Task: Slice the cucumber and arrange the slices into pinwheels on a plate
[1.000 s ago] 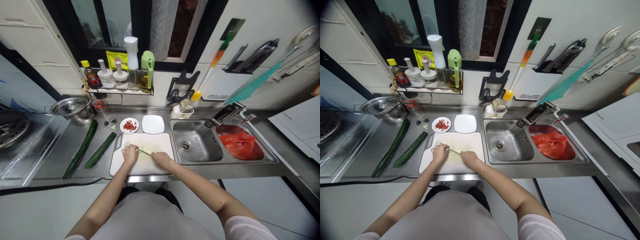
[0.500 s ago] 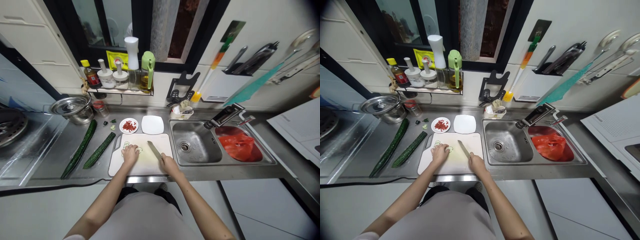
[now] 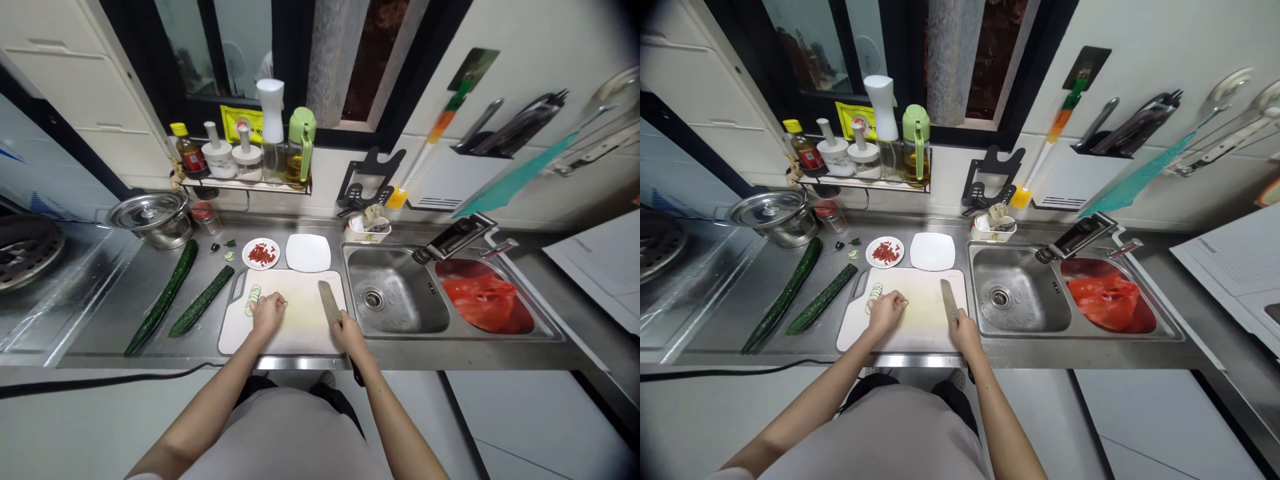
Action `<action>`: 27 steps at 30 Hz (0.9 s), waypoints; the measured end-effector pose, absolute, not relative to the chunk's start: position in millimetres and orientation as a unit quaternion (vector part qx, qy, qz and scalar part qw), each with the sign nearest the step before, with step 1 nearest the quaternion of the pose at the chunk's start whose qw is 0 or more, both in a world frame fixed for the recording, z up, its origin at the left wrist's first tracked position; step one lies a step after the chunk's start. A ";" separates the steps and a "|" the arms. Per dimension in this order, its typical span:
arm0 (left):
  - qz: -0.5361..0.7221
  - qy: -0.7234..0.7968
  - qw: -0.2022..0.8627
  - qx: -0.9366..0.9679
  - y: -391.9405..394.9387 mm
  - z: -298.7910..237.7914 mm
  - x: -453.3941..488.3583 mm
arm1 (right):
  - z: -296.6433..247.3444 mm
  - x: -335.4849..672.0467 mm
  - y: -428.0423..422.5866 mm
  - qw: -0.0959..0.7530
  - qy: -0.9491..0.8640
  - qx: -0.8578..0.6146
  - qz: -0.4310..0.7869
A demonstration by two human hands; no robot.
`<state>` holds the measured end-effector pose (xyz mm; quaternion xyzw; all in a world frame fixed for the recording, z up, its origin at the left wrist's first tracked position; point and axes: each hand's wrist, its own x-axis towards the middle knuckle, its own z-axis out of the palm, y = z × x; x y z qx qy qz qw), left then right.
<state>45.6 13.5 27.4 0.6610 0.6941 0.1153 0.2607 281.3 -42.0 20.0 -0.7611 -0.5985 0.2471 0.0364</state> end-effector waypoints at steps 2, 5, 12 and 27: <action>0.131 0.695 0.286 0.646 6.2 28.7 39.4 | 16.7 285.9 -38.6 0.063 -0.594 -0.761 0.255; 0.150 0.718 0.298 0.611 -3.0 28.6 21.2 | 13.9 290.7 -33.4 0.075 -0.578 -0.773 0.251; 0.162 0.784 0.258 0.541 -10.0 17.9 -26.1 | 12.7 295.4 -29.4 0.090 -0.558 -0.796 0.217; 0.118 0.800 0.201 0.554 -9.1 4.2 -36.9 | 28.8 288.8 -33.8 -0.018 -0.530 -0.829 0.178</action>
